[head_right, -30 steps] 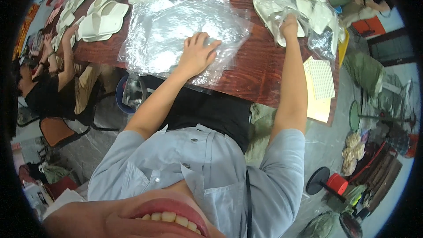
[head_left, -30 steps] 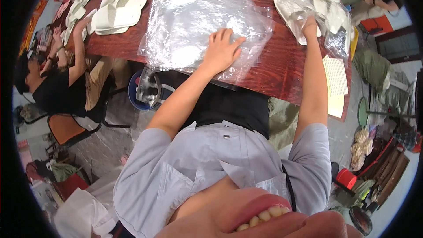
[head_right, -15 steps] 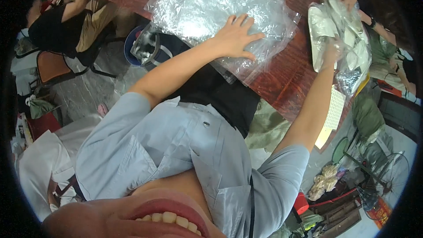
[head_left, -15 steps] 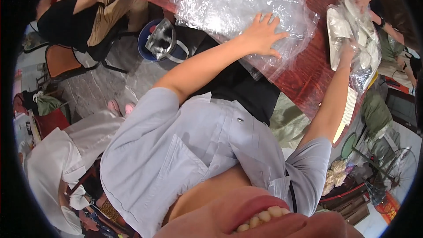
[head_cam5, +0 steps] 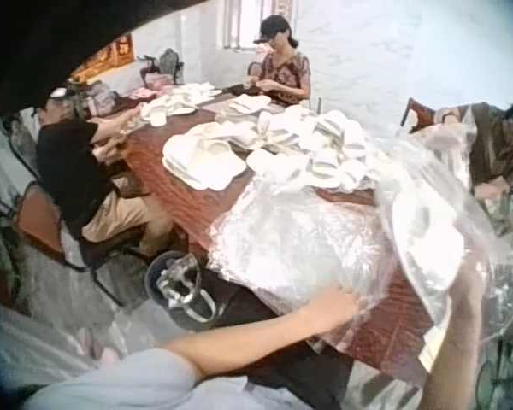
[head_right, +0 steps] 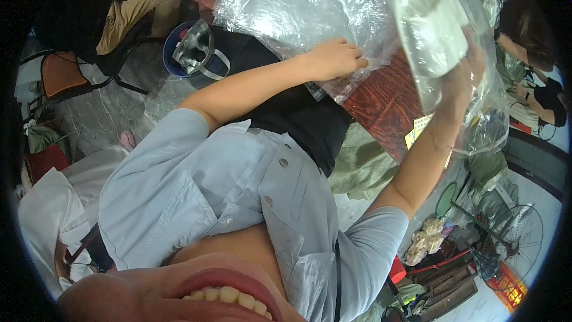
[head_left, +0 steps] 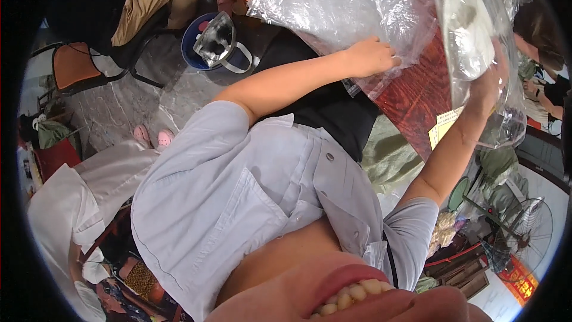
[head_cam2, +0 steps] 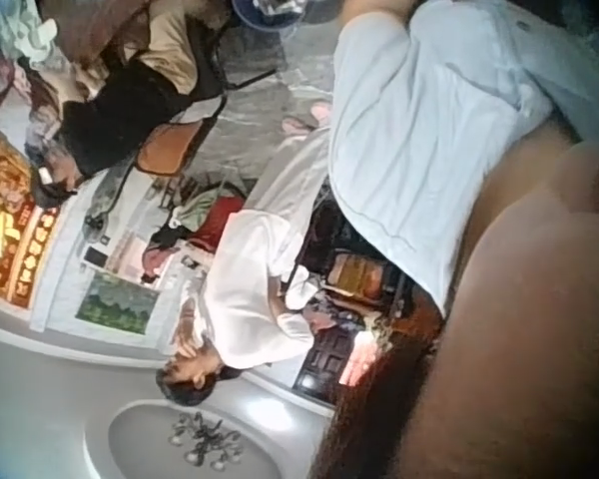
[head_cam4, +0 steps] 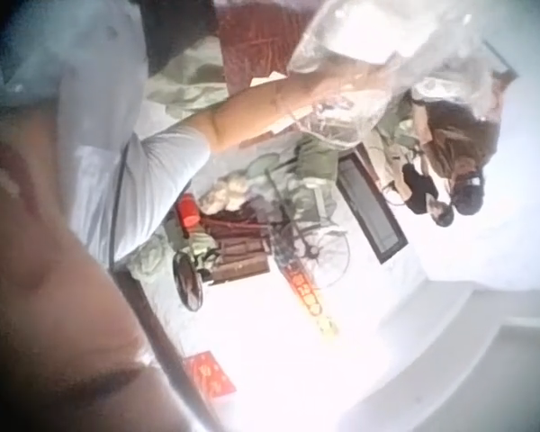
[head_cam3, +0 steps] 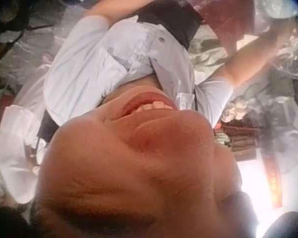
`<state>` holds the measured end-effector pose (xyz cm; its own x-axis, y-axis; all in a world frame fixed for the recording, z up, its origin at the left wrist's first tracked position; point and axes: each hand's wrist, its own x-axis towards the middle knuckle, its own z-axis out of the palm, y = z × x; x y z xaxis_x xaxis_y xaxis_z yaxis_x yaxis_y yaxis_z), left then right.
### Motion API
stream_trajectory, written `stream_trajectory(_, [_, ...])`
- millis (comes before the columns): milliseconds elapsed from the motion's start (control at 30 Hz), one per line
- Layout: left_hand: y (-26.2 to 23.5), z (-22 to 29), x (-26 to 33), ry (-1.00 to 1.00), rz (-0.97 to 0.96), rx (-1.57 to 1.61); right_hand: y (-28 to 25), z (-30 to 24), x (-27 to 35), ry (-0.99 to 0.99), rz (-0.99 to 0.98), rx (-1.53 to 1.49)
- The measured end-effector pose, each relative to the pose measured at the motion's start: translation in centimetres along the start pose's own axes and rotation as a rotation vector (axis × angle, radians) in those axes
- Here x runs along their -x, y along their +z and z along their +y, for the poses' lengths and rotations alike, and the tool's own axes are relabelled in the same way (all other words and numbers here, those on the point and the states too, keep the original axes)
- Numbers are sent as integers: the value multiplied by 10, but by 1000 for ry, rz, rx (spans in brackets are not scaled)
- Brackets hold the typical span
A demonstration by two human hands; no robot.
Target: Packing white hotel slippers into plastic bags.
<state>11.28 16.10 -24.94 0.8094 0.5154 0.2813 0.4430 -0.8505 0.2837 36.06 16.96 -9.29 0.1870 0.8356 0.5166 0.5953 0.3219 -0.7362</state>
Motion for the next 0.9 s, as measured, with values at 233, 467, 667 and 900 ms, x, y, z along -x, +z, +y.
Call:
stream_trajectory(233, [-39,22,26,-486,67,1081,149,-14,13,-339,-350,64])
stream_trajectory(467, [6,-9,-2,-180,-61,289,154,-90,-9,246,-282,-352])
stream_trajectory(667, [-12,-8,-39,33,-128,241,69,-64,-63,284,-535,-240])
stream_trajectory(900, [7,-37,76,272,211,517,163,-236,86,339,-858,-127])
